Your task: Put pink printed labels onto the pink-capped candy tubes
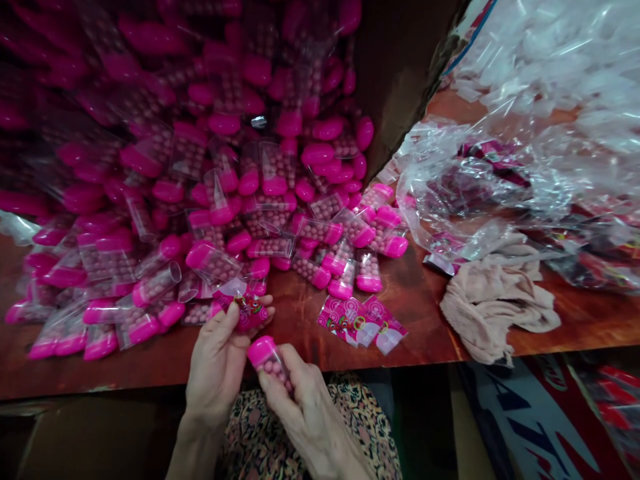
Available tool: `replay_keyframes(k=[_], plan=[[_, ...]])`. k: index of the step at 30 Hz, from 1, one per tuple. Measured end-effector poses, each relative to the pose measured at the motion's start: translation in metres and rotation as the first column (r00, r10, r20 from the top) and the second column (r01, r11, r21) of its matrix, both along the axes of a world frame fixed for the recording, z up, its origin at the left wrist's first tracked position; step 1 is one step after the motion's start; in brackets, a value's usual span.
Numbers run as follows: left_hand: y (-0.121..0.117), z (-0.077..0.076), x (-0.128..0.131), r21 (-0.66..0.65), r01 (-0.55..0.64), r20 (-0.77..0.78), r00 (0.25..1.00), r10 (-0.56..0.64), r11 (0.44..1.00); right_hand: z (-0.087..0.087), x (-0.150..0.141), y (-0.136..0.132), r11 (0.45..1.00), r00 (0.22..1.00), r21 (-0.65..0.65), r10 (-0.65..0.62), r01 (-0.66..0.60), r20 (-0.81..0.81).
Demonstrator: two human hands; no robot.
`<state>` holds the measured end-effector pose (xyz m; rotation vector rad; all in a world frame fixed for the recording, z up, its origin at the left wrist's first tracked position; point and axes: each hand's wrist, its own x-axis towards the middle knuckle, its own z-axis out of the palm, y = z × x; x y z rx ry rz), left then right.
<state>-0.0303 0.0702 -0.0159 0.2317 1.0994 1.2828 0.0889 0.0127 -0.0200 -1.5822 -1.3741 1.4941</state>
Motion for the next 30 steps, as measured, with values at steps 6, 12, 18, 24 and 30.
replay_keyframes(k=[6, 12, 18, 24, 30], plan=[[0.002, -0.003, -0.015, -0.014, 0.184, -0.153, 0.971, -0.184, 0.983, 0.004, 0.031, 0.011, 0.986, 0.992, 0.12, -0.119, 0.114, 0.036], [0.002, 0.001, -0.02, -0.066, 0.5, -0.22, 0.837, -0.501, 0.864, 0.023, 0.051, 0.03, 0.951, 0.999, 0.308, -0.018, 0.004, 0.042], [0.003, 0.003, -0.013, -0.029, 0.513, -0.391, 0.784, -0.482, 0.858, 0.023, 0.039, 0.026, 0.967, 0.998, 0.248, 0.054, -0.06, 0.03], [0.003, -0.008, -0.011, 0.014, 0.452, -0.34, 0.841, -0.421, 0.892, 0.01, 0.033, 0.021, 0.99, 0.988, 0.098, -0.086, 0.099, -0.128], [-0.008, -0.003, -0.003, 0.108, 0.252, -0.036, 0.968, -0.25, 0.962, 0.0, 0.026, 0.022, 0.944, 0.877, -0.09, -0.33, 0.319, -0.35]])
